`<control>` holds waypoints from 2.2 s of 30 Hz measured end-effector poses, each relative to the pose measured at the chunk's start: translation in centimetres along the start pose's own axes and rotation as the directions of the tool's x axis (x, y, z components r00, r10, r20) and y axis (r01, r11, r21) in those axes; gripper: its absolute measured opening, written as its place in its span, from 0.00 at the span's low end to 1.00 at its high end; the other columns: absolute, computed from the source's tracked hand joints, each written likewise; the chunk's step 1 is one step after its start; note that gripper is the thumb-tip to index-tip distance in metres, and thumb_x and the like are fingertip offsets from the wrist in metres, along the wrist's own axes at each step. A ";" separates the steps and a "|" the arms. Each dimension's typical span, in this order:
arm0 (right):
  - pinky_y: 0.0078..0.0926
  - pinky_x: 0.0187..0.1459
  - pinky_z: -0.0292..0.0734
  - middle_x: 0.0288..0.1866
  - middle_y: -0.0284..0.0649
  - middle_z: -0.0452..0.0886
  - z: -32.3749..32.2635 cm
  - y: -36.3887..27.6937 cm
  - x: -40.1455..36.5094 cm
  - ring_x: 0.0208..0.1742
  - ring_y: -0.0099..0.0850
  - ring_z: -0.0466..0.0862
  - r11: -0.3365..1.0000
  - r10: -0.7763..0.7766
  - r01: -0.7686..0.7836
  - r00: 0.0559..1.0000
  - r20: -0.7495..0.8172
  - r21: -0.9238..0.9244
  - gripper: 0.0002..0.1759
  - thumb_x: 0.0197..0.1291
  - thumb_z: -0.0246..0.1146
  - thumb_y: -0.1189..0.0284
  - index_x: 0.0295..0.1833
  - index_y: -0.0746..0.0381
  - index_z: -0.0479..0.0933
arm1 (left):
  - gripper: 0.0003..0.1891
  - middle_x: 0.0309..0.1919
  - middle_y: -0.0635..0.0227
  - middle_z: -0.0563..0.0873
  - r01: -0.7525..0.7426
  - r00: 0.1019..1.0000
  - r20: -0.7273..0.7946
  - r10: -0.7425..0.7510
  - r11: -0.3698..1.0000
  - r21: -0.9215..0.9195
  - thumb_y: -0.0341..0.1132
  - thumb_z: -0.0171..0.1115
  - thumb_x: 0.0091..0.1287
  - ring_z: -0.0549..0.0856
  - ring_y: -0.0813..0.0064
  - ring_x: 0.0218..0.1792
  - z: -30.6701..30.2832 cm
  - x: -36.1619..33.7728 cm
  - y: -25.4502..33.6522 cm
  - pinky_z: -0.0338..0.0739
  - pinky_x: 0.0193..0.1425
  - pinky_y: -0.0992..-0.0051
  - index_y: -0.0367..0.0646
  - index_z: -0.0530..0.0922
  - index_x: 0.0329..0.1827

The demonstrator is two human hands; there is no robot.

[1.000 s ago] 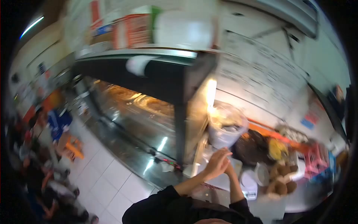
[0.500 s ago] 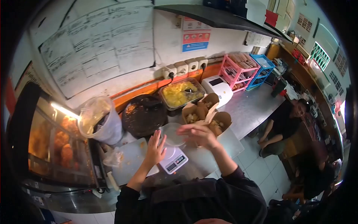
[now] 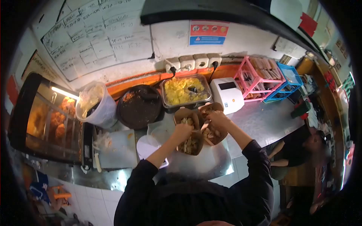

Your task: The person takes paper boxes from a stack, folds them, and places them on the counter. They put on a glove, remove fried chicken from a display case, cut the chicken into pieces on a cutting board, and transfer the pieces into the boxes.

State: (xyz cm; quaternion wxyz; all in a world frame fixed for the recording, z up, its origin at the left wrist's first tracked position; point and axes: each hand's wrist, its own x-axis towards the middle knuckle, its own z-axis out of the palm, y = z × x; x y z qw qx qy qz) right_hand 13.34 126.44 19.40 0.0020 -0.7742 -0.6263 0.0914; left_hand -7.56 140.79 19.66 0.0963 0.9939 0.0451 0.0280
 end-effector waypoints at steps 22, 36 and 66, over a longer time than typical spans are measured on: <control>0.39 0.39 0.76 0.31 0.46 0.82 -13.1 -12.1 -9.9 0.36 0.45 0.81 0.957 -0.133 0.136 0.991 -0.030 0.258 0.12 0.44 0.68 0.74 0.39 0.60 0.83 | 0.07 0.25 0.64 0.80 0.077 0.959 -0.241 -0.147 0.958 -0.278 0.36 0.63 0.58 0.82 0.62 0.30 -15.7 -19.1 2.3 0.76 0.33 0.66 0.40 0.81 0.29; 0.39 0.49 0.71 0.49 0.44 0.77 -8.9 -58.6 -3.7 0.55 0.42 0.74 0.694 -0.628 0.537 0.778 0.038 0.479 0.20 0.35 0.71 0.77 0.41 0.61 0.83 | 0.05 0.29 0.63 0.83 0.659 0.648 -0.197 -0.736 0.671 -0.340 0.35 0.63 0.57 0.83 0.60 0.35 -22.8 -72.7 1.3 0.77 0.39 0.63 0.45 0.81 0.33; 0.40 0.43 0.76 0.36 0.53 0.82 0.8 -170.4 43.5 0.41 0.48 0.83 0.303 -0.950 0.877 0.310 0.042 0.373 0.21 0.43 0.66 0.70 0.48 0.60 0.82 | 0.07 0.27 0.59 0.83 0.950 -0.025 -0.458 -0.889 0.122 -0.288 0.36 0.68 0.52 0.82 0.55 0.31 -35.7 -157.6 -49.7 0.77 0.35 0.62 0.46 0.83 0.33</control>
